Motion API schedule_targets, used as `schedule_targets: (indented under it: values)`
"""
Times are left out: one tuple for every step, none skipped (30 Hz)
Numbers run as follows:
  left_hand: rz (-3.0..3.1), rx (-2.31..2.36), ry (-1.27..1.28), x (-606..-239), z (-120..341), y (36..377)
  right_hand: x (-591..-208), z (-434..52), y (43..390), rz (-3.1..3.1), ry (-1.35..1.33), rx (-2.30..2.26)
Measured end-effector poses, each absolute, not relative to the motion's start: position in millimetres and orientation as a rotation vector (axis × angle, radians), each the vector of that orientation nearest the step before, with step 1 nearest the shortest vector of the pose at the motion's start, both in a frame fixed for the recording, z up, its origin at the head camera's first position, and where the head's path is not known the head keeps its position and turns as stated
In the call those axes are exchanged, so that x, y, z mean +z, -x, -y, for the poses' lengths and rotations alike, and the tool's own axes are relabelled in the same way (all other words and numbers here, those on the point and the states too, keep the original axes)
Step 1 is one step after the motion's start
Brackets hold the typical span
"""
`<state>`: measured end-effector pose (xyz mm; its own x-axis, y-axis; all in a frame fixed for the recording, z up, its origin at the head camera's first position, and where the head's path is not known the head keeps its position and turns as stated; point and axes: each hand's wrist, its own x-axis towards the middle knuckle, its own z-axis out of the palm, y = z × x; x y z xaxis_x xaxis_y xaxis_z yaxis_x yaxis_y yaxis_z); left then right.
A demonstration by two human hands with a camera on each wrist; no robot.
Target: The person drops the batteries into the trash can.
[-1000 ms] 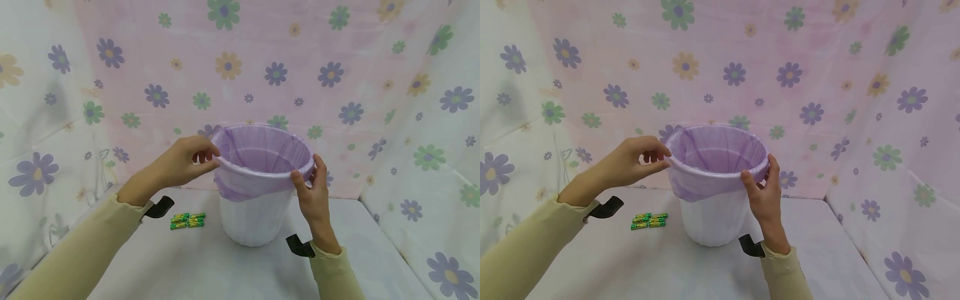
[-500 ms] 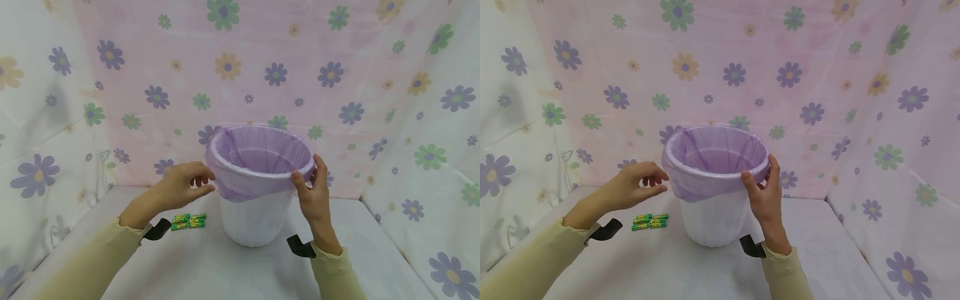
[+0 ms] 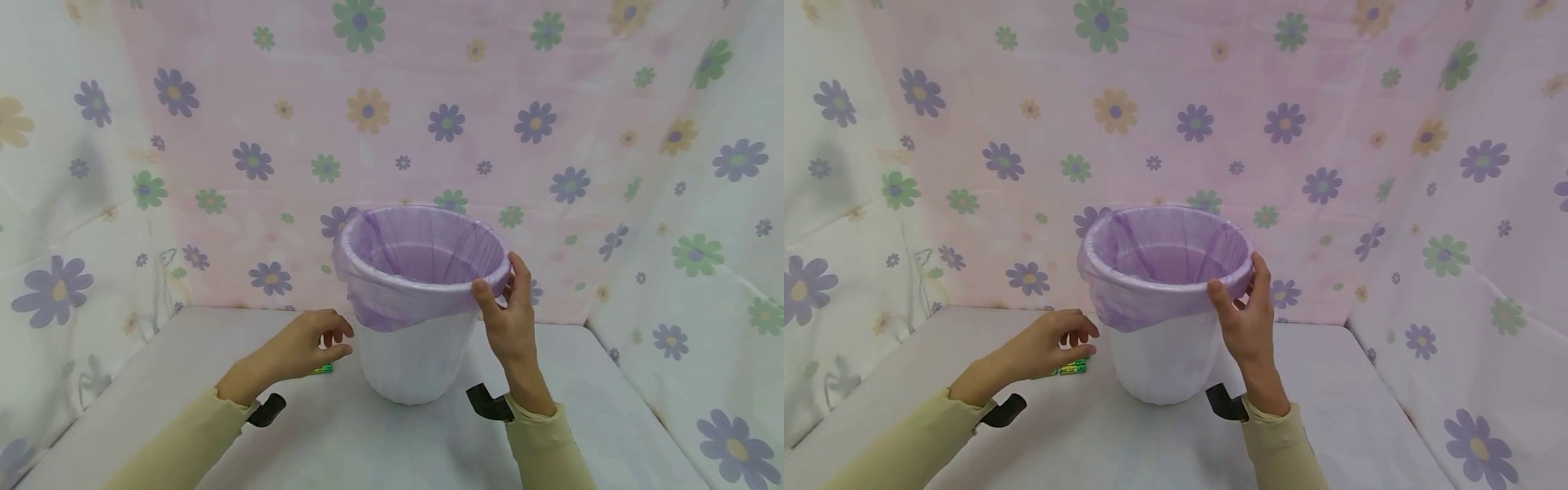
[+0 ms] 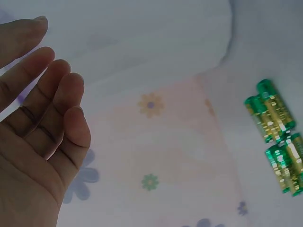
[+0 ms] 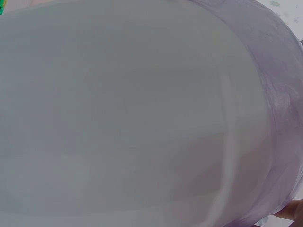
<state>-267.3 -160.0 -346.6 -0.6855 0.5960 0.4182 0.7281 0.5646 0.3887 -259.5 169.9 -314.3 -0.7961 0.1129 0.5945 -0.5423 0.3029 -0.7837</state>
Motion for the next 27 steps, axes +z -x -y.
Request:
schedule_targets:
  values:
    - [2.572, -0.799, 1.096, -351, 160, 268, -314, -170, 259, 2.020, -0.378, 1.531]
    - [2.581, -0.796, 1.092, -355, 161, 269, -314, -170, 259, 2.022, -0.377, 1.530]
    - [2.594, -0.793, 1.079, -359, 162, 269, -315, -170, 259, 2.025, -0.375, 1.529]
    - [2.606, -0.793, 1.070, -363, 163, 270, -315, -170, 259, 2.028, -0.373, 1.528]
    - [2.615, -0.797, 1.065, -366, 163, 271, -315, -170, 259, 2.029, -0.371, 1.526]
    - [2.623, -0.802, 1.059, -370, 164, 272, -315, -170, 259, 2.030, -0.369, 1.523]
    - [2.627, -0.805, 1.058, -374, 165, 274, -315, -170, 259, 2.031, -0.367, 1.521]
    - [2.630, -0.806, 1.057, -378, 166, 275, -315, -170, 259, 2.031, -0.364, 1.520]
    - [2.637, -0.809, 1.051, -382, 167, 276, -314, -170, 259, 2.031, -0.361, 1.520]
    - [2.639, -0.813, 1.052, -385, 168, 278, -314, -170, 259, 2.031, -0.359, 1.521]
    - [2.642, -0.815, 1.048, -388, 169, 279, -314, -170, 259, 2.030, -0.358, 1.521]
    - [2.649, -0.817, 1.041, -391, 171, 280, -314, -169, 258, 2.031, -0.357, 1.523]
    - [2.655, -0.817, 1.035, -394, 172, 281, -313, -169, 258, 2.033, -0.355, 1.524]
    - [2.663, -0.817, 1.029, -396, 173, 282, -313, -170, 258, 2.035, -0.352, 1.524]
    - [2.670, -0.816, 1.022, -398, 174, 282, -313, -170, 258, 2.034, -0.352, 1.527]
    - [2.678, -0.813, 1.013, -400, 175, 283, -313, -170, 258, 2.034, -0.352, 1.527]
    - [2.688, -0.807, 1.003, -402, 177, 285, -313, -170, 258, 2.035, -0.351, 1.528]
    - [2.698, -0.797, 0.992, -404, 178, 286, -312, -170, 258, 2.035, -0.352, 1.527]
    - [2.705, -0.787, 0.981, -406, 179, 287, -312, -169, 258, 2.034, -0.352, 1.527]
    - [2.716, -0.775, 0.970, -408, 180, 288, -312, -169, 258, 2.033, -0.354, 1.527]
    - [2.728, -0.763, 0.957, -410, 181, 289, -312, -169, 259, 2.031, -0.357, 1.526]
    - [2.741, -0.752, 0.944, -413, 182, 290, -312, -169, 258, 2.031, -0.357, 1.526]
    - [2.756, -0.743, 0.930, -415, 183, 291, -312, -169, 258, 2.030, -0.358, 1.525]
    - [2.769, -0.729, 0.918, -417, 184, 292, -312, -169, 258, 2.029, -0.358, 1.523]
    - [2.784, -0.721, 0.908, -419, 185, 293, -312, -169, 258, 2.029, -0.357, 1.521]
    - [2.800, -0.709, 0.897, -422, 185, 295, -313, -169, 258, 2.030, -0.359, 1.521]
    - [2.812, -0.699, 0.887, -424, 186, 297, -313, -169, 258, 2.029, -0.360, 1.521]
